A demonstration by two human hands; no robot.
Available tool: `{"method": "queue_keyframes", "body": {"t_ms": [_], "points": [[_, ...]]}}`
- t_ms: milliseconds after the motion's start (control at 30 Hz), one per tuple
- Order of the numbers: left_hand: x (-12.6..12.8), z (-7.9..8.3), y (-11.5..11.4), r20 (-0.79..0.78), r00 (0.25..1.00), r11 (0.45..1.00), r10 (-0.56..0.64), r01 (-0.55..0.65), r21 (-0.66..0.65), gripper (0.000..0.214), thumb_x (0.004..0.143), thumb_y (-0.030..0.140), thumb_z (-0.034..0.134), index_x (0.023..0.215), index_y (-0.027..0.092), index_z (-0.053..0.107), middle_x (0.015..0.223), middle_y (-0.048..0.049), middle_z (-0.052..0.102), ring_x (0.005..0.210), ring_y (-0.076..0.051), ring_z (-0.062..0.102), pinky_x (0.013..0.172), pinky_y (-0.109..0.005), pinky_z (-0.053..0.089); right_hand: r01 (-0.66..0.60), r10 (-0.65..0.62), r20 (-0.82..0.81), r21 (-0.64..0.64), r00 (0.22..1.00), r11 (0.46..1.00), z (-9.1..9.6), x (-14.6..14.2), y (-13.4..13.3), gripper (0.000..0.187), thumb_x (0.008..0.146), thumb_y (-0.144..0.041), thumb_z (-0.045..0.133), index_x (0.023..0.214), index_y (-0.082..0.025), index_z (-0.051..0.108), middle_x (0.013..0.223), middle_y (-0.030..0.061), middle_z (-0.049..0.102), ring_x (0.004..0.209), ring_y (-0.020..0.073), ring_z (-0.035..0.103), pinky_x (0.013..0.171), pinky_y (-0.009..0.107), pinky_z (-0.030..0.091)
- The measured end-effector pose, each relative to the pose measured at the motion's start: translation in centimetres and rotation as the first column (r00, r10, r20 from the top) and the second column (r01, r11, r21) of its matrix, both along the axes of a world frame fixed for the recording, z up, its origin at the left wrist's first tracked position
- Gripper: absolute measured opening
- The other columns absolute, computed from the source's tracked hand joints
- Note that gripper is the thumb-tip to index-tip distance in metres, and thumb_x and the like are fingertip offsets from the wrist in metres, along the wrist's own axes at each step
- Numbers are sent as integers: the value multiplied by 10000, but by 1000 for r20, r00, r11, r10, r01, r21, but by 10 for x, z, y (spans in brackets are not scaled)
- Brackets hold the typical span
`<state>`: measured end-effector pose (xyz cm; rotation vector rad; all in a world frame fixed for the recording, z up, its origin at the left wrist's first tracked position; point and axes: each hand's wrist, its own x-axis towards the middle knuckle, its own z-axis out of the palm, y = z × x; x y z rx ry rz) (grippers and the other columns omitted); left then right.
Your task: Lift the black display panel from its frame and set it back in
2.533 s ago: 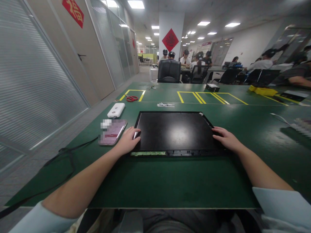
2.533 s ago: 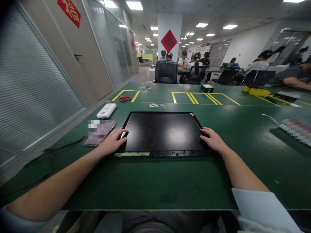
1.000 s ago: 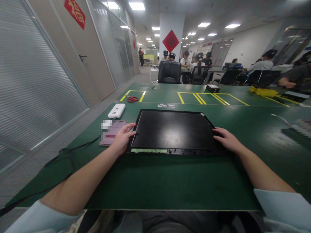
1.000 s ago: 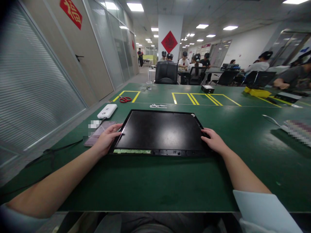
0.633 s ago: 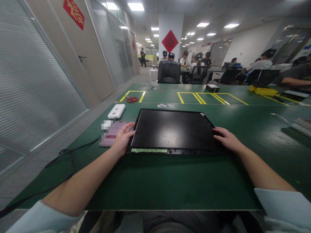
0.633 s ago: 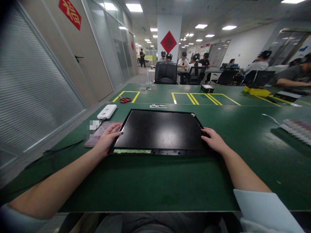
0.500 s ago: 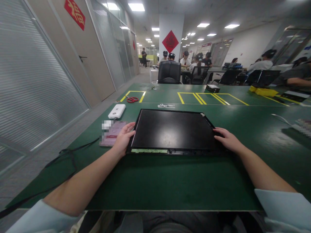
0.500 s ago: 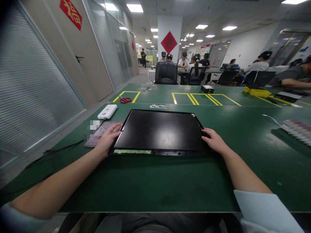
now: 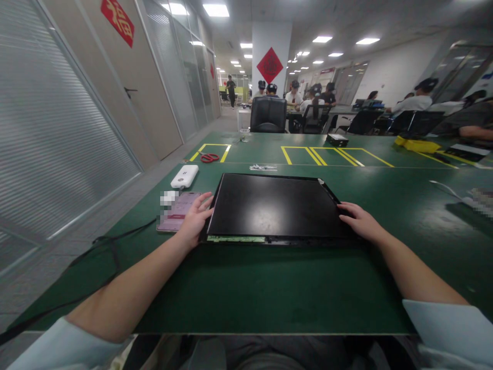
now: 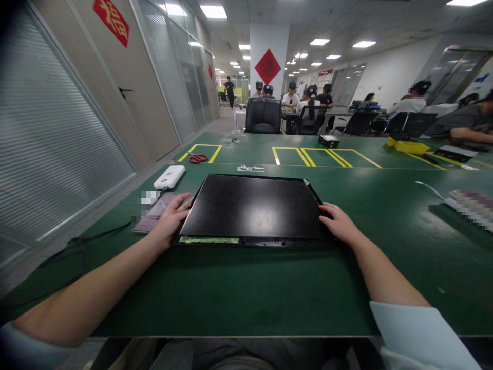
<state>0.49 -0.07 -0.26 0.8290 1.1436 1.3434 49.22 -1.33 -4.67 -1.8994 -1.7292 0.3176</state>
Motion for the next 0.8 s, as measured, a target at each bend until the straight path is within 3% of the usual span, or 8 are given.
{"method": "queue_keyframes", "body": {"t_ms": [200,333,600,800], "points": [[-1,-2,1,-11,1000,1000,-3,3,-4,452,654,43,729,1056,224,629,1404,-82,575,1053,-228,688,723,-258,591,-6,6,-14,18,1000,1000,-1,2,0,393,750,-372,570,1102,-247,693,1342,86,587,1274,303,520,1129,465,349],[0,-1,1,-26,1000,1000,-2,2,-5,389,691,98,748,1052,201,648,1276,-97,666,1051,-227,687,793,-270,578,-10,11,-18,47,1000,999,-3,3,0,370,748,-374,578,1081,-272,704,1306,67,613,1261,305,531,1123,478,357],[4,2,-3,-87,995,998,-43,38,-59,402,764,274,742,1153,204,671,914,-60,782,833,-233,736,687,-301,579,-29,29,-6,41,1000,999,-3,3,1,376,752,-381,571,1086,-264,698,1311,80,606,1269,311,523,1131,487,339],[6,4,-6,-83,993,994,-85,79,-70,423,711,294,781,1116,195,705,883,-56,788,835,-243,734,688,-306,573,-26,26,-7,36,1000,999,-2,3,1,383,754,-376,571,1094,-250,693,1325,87,595,1273,308,519,1128,481,343]]}}
